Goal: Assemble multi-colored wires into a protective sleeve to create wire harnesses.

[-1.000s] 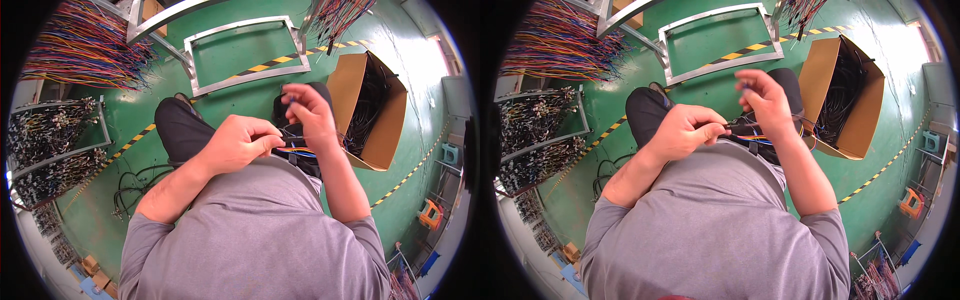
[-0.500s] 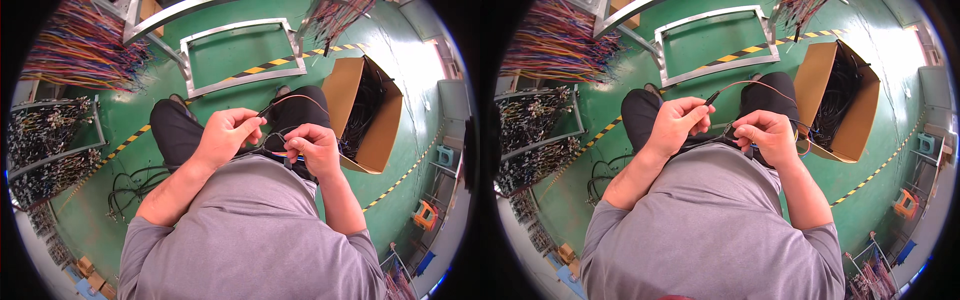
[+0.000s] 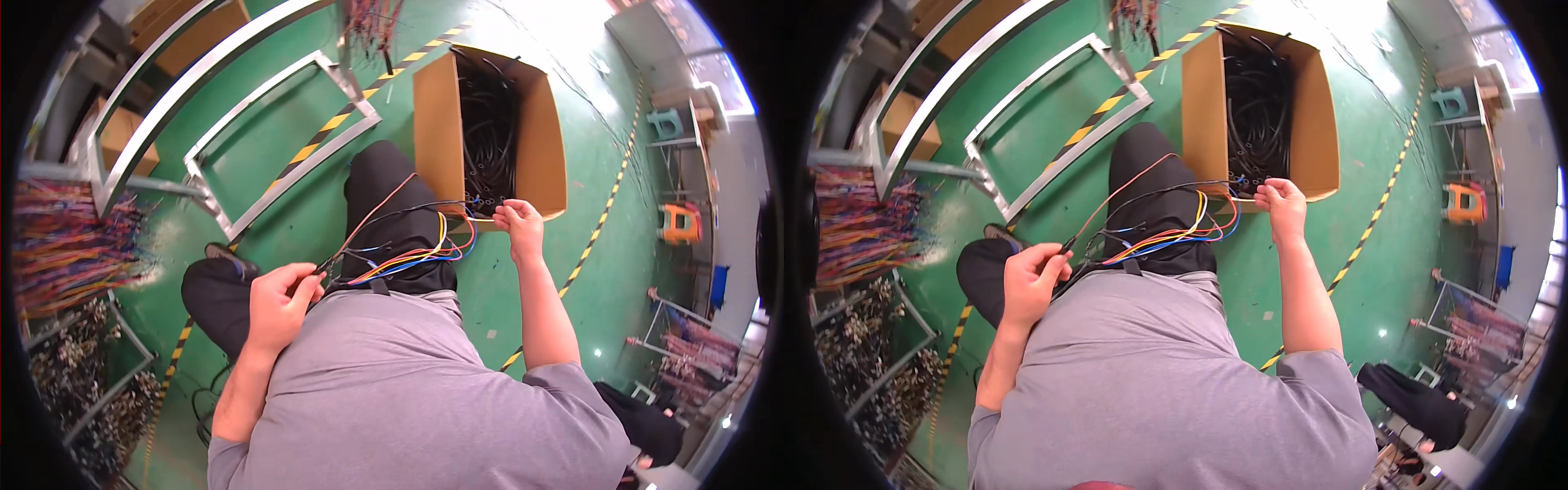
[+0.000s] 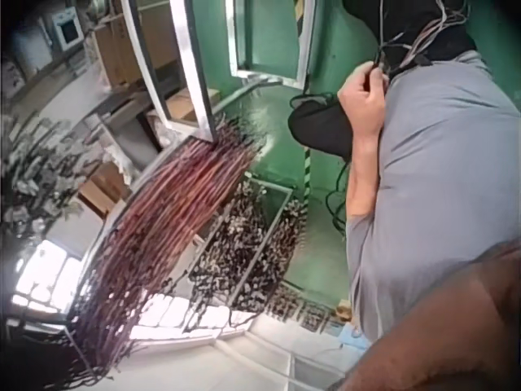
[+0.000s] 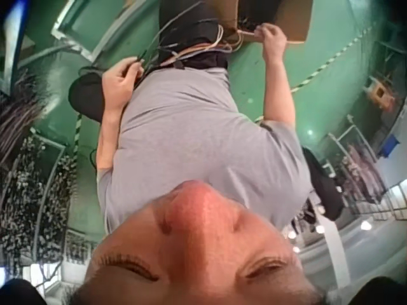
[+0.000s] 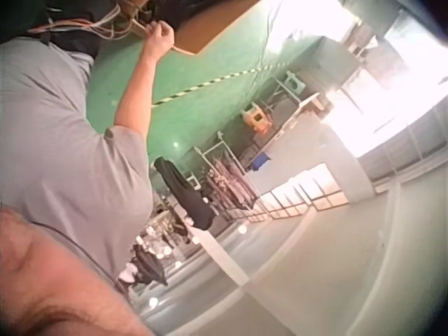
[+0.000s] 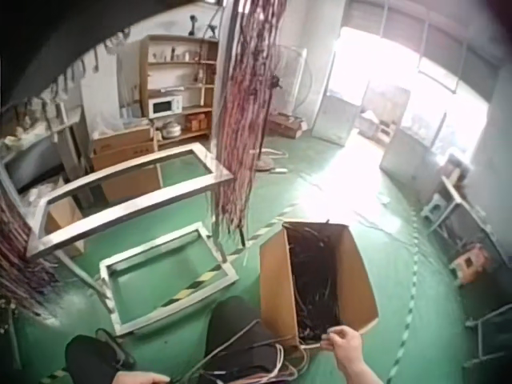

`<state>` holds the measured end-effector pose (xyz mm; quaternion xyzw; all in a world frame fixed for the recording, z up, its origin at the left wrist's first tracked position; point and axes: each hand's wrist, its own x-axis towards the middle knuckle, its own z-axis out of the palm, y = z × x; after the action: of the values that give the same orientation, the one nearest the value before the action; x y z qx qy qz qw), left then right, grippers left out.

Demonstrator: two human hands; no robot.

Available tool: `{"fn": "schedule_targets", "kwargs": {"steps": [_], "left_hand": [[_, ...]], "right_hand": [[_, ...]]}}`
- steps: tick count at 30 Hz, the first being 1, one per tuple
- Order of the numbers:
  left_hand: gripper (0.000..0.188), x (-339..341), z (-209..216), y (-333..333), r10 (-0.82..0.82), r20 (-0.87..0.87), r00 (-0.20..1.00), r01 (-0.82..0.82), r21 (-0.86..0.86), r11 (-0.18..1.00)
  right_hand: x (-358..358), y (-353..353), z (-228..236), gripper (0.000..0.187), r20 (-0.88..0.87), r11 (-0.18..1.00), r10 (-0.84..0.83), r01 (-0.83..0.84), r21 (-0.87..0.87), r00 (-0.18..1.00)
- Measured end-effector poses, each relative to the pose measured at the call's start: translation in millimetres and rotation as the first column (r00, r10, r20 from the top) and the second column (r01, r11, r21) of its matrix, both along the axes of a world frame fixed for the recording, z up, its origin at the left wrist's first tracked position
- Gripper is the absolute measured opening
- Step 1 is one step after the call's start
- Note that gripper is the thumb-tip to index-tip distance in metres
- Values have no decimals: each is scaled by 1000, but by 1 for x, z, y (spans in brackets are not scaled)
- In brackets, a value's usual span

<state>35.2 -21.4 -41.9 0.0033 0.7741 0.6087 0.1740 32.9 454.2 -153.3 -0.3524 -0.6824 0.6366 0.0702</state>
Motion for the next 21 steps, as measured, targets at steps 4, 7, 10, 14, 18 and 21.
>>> {"fn": "schedule_targets", "kwargs": {"steps": [4,7,10,14,18,21], "left_hand": [[10,-8,7,10,-87,-105,991,81,-57,995],[11,-22,20,16,-300,-226,927,224,-307,925],[17,-32,25,24,-460,-401,792,226,-507,832],[18,-50,38,38,-546,-460,700,212,-596,774],[20,-65,42,61,-588,-434,683,196,-666,720],[19,-72,38,79,-631,-403,663,225,-697,681]], "right_hand": [[21,26,-11,12,143,985,-52,27,167,988],[13,37,-10,26,257,910,-76,-38,412,963],[-11,60,-5,30,439,765,-135,-188,615,888],[-32,46,-35,42,-122,506,118,46,861,986],[-44,-67,47,57,-146,608,751,-590,531,644],[-30,-154,91,53,-70,338,921,-695,634,383]]}}
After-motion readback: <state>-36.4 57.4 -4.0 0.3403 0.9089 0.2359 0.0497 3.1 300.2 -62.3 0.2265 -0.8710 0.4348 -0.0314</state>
